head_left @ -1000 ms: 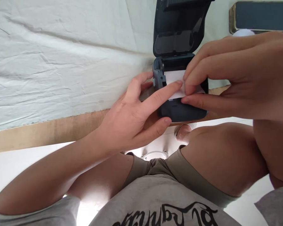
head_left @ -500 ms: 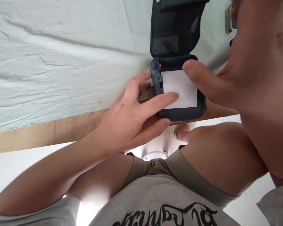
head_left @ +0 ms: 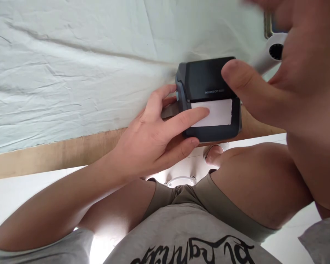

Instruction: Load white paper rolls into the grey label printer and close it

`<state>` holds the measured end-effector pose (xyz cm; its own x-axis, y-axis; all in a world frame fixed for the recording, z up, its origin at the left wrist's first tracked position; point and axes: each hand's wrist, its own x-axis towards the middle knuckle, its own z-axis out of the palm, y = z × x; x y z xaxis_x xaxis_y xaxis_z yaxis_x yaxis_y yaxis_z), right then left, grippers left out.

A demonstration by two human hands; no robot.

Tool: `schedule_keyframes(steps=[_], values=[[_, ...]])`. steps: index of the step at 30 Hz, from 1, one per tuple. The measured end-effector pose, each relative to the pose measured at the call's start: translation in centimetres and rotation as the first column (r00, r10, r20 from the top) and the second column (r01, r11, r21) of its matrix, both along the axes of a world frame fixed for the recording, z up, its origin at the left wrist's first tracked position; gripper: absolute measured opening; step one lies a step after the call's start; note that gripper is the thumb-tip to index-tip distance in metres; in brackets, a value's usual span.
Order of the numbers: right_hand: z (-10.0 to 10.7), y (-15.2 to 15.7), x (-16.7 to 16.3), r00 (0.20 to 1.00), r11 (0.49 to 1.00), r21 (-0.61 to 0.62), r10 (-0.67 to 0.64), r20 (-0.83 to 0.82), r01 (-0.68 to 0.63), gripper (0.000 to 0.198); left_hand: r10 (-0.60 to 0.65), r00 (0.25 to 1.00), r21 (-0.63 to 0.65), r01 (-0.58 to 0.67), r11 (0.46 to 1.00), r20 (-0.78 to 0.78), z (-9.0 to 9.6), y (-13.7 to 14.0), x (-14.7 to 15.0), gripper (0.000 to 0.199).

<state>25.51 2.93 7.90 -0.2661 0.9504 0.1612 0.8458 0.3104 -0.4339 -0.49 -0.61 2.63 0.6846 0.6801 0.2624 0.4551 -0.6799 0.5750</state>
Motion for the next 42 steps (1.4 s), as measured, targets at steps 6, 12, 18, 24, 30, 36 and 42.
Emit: schedule_keyframes(steps=[6, 12, 18, 24, 30, 36, 42], values=[[0.2, -0.3, -0.7, 0.996, 0.996, 0.074, -0.051, 0.072, 0.045, 0.086, -0.010, 1.000, -0.002, 0.010, 1.000, 0.013, 0.1, 0.1, 0.0, 0.045], [0.3, 0.0, -1.2, 0.997, 0.998, -0.047, -0.048, 0.058, 0.051, 0.086, -0.020, 1.000, -0.005, 0.020, 1.000, -0.001, -0.1, 0.1, -0.3, 0.047], [0.4, 0.2, -1.0, 1.000, 1.000, -0.020, -0.005, 0.015, 0.006, 0.081, -0.002, 1.000, 0.023, 0.001, 1.000, 0.031, -0.5, 0.0, -0.2, 0.047], [-0.1, 0.7, -0.8, 0.978, 0.987, -0.028, 0.160, 0.134, -0.158, 0.055, -0.012, 1.000, 0.021, 0.012, 1.000, 0.012, -0.5, 0.1, -0.2, 0.048], [0.2, 0.6, -0.8, 0.981, 0.978, -0.120, 0.182, 0.073, -0.172, 0.051, 0.019, 0.998, -0.002, -0.019, 1.000, -0.052, -0.3, 0.0, -0.2, 0.068], [0.3, 0.8, -1.0, 0.983, 0.976, -0.193, 0.124, 0.137, -0.096, 0.044, 0.084, 0.994, 0.005, -0.084, 0.996, -0.074, -0.1, -0.2, 0.3, 0.065], [0.5, 0.5, -1.7, 0.983, 0.983, -0.184, 0.052, 0.174, -0.020, 0.045, 0.129, 0.984, 0.026, -0.127, 0.992, -0.126, 0.5, -0.3, 0.9, 0.064]])
